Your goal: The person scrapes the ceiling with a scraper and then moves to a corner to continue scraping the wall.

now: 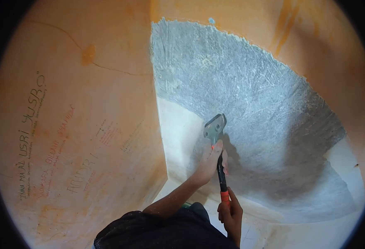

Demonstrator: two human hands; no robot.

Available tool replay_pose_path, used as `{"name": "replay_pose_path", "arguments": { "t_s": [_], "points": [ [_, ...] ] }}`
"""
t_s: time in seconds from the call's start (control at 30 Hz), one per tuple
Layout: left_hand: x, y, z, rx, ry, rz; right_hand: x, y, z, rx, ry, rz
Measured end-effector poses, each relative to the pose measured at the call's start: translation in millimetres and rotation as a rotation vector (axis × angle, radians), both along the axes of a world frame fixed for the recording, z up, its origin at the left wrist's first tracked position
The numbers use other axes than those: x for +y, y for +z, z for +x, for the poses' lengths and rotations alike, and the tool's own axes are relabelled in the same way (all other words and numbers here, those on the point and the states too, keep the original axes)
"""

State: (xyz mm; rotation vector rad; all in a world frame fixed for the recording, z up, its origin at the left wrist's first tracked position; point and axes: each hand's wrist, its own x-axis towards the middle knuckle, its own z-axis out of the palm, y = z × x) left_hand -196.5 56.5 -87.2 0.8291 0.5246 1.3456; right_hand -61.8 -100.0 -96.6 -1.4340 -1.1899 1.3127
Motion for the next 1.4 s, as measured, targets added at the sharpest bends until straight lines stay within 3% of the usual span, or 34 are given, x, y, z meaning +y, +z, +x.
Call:
{"name": "replay_pose_path", "arguments": {
  "t_s": [0.03, 0.1, 0.23, 0.43, 0.53, 0.9, 0.97, 1.17, 1.27, 1.4],
  "points": [
    [-2.0, 3.8, 2.7, -0.006, -0.001, -0.007, -0.2, 7.8, -0.2, 0.030, 0.005, 0.007],
    [-4.2, 10.0, 4.6, -0.284, -0.086, -0.176, -1.9, 12.1, 4.8, 0.127, 0.013, -0.023],
    [-7.2, 7.9, 8.8, -0.392, -0.113, -0.286, -4.5, 8.7, 17.9, 0.256, 0.066, -0.108],
    [-0.3, 14.4, 10.6, -0.184, 0.087, -0.279, 15.7, 5.5, 11.5, 0.222, 0.123, -0.116],
    [-6.0, 15.7, 18.8, -0.248, 0.064, -0.279, 7.5, 0.3, 24.3, 0.093, 0.112, -0.007],
    [-0.4, 18.6, 16.1, -0.167, 0.147, -0.255, 13.8, 3.2, 23.8, 0.037, 0.137, -0.014],
    [-1.0, 14.7, 18.1, -0.146, 0.193, -0.212, 24.1, -9.9, 21.7, 0.081, 0.215, 0.123],
    [-3.4, 12.8, 22.6, -0.127, 0.163, -0.242, 20.6, -17.9, 28.3, 0.067, 0.166, 0.062],
    [5.3, 12.1, 14.4, -0.094, 0.240, -0.126, 30.6, -7.9, 24.1, 0.133, 0.212, 0.049],
    [-2.9, 16.2, 22.1, -0.101, 0.199, -0.217, 19.9, -7.3, 31.2, 0.101, 0.177, 0.047]
  ]
}}
